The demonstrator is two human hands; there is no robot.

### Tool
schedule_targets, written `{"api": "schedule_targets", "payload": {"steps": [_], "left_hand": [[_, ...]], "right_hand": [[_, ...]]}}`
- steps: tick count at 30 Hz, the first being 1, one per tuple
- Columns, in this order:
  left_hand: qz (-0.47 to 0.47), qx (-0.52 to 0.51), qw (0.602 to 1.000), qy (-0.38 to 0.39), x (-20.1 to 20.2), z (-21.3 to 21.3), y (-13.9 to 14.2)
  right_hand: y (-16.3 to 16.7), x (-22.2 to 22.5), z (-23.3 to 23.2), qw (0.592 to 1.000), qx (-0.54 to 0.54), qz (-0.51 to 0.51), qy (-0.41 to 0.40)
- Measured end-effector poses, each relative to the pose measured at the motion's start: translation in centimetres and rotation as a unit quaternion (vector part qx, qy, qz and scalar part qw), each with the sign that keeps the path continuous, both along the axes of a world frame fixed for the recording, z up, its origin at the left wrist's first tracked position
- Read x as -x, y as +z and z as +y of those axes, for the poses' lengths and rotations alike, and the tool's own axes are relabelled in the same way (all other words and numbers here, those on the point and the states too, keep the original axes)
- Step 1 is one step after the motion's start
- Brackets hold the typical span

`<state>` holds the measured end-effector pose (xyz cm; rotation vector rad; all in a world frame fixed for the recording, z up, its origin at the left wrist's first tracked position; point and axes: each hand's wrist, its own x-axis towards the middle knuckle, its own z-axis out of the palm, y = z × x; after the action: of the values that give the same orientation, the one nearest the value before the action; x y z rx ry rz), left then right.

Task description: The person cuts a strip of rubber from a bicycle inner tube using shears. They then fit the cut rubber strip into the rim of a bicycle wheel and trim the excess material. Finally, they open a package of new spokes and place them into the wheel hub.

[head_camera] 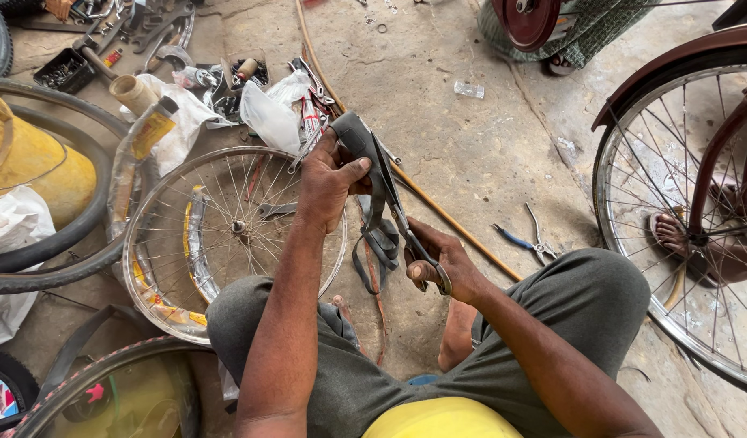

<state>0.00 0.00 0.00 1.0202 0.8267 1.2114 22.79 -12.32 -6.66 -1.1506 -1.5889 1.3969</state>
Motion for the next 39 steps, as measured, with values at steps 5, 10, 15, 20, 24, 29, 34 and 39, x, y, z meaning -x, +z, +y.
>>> {"api": "schedule_targets", "payload": {"steps": [5, 10, 15, 20, 24, 29, 34, 39], "left_hand": [[-0.003, 0.004, 1.000, -0.006, -0.2, -0.3, 0.9], [0.001, -0.014, 1.000, -0.023, 0.0, -0.3, 1.1], [-0.010, -0.008, 1.000, -0.023, -0.2, -0.4, 1.7], [-0.019, -0.002, 1.000, -0.020, 0.0, -0.4, 2.2], [0.011, 0.003, 1.000, -0.023, 0.1, -0.5, 2.4], [0.018, 0.010, 0.994, -0.109, 0.4, -0.6, 2.5], [0.026, 0.014, 0.987, -0.156, 0.9, -0.4, 2.6], [0.015, -0.001, 0.987, -0.160, 1.2, -0.2, 2.7]], "right_hand": [[0.5, 0.1, 0.1, 1.000, 0.007, 0.001, -0.003], [1.8, 0.3, -0.1, 0.995, 0.055, 0.080, 0.008], [3.4, 0.2, -0.3, 0.980, 0.075, 0.178, 0.038], [3.7, 0.3, -0.2, 0.984, 0.061, 0.166, 0.033], [3.7, 0.3, -0.3, 0.990, 0.055, 0.132, 0.015], [3.5, 0.1, -0.4, 0.993, 0.061, 0.097, 0.002], [3.2, 0.3, -0.5, 0.998, 0.024, 0.062, 0.003], [3.3, 0.4, -0.6, 0.989, 0.047, 0.140, 0.016]]}}
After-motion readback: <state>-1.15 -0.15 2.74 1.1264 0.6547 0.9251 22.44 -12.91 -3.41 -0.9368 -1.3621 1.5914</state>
